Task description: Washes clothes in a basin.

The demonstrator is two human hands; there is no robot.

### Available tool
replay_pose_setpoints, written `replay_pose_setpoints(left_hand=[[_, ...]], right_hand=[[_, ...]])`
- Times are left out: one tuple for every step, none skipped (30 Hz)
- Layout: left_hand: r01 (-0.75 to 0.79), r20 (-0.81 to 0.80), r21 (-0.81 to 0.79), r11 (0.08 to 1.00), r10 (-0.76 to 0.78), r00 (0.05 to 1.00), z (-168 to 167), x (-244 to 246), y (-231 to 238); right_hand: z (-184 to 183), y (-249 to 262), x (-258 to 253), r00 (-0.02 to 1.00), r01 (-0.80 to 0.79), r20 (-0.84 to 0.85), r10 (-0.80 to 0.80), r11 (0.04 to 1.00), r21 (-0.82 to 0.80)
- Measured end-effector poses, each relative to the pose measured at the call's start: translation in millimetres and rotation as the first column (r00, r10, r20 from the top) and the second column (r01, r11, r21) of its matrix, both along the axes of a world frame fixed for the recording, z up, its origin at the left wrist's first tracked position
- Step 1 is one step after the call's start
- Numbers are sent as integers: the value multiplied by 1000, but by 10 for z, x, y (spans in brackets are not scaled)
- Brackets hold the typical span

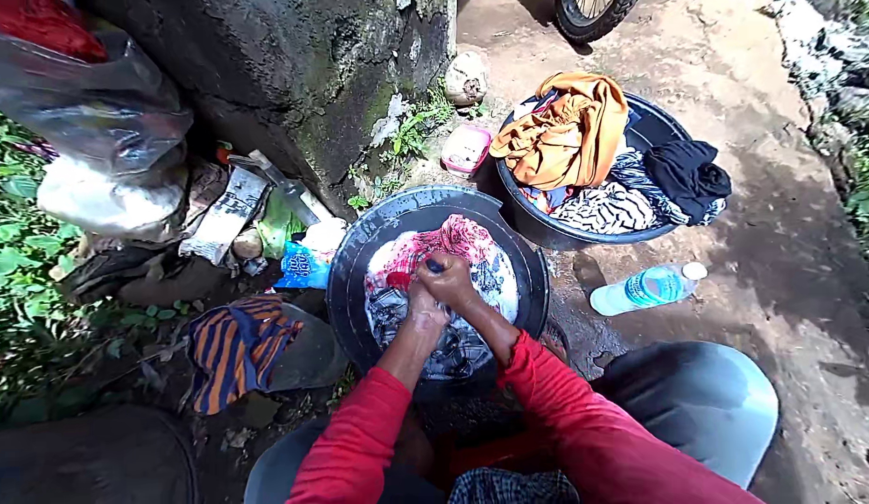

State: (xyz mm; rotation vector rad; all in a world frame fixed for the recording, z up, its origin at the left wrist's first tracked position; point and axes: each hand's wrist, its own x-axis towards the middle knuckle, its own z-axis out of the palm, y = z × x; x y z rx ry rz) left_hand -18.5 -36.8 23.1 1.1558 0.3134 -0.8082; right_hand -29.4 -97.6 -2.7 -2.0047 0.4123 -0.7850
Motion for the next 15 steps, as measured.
replay_pose_setpoints(left_hand=[[9, 2, 33, 999, -9, 1000, 103, -40, -33], [25, 1, 31, 999, -25, 1000, 178, -41, -44], [51, 2, 1, 999, -51, 999, 242, 23, -24], [69, 11, -36, 997, -69, 998, 294, 121, 5], [71, 20, -71, 995, -70, 997, 325, 211, 33], [67, 33, -101, 993, -64, 997, 357, 283, 52], [61, 58, -108, 992, -55, 997, 377, 332, 83], [43, 101, -85, 995, -35, 994, 399, 365, 108], [25, 147, -62, 998, -16, 989, 414, 405, 138], [13, 160, -64, 998, -3, 987, 425, 452, 179], [-8, 137, -83, 997, 20, 990, 425, 493, 199], [-33, 96, -93, 995, 42, 994, 407, 511, 194], [-44, 56, -101, 994, 50, 997, 362, 503, 182], [-45, 12, -119, 992, 47, 999, 275, 490, 169], [-37, -27, -161, 986, 33, 999, 129, 474, 162]], right_hand=[[-76, -237, 40, 989, 68, -129, -72, 997, -35], [-146, -451, 46, 955, 72, -283, -91, 994, -77], [-206, -619, 41, 915, 19, -397, -64, 993, -116], [-215, -739, 26, 891, -55, -455, 7, 994, -92], [-193, -778, -27, 903, -110, -419, 92, 994, -20], [-130, -752, -93, 928, -172, -324, 186, 983, 71], [-44, -664, -165, 920, -266, -255, 297, 952, 149], [20, -572, -199, 887, -350, -243, 392, 915, 199], [74, -513, -191, 851, -387, -293, 437, 897, 213], [133, -475, -185, 842, -387, -333, 424, 906, 172], [199, -461, -198, 869, -380, -297, 395, 918, 111], [280, -459, -221, 900, -391, -189, 394, 919, 54], [363, -435, -220, 897, -441, -26, 441, 897, 24], [453, -351, -194, 854, -510, 132, 504, 860, 21], [540, -189, -178, 802, -566, 256, 539, 823, 42]])
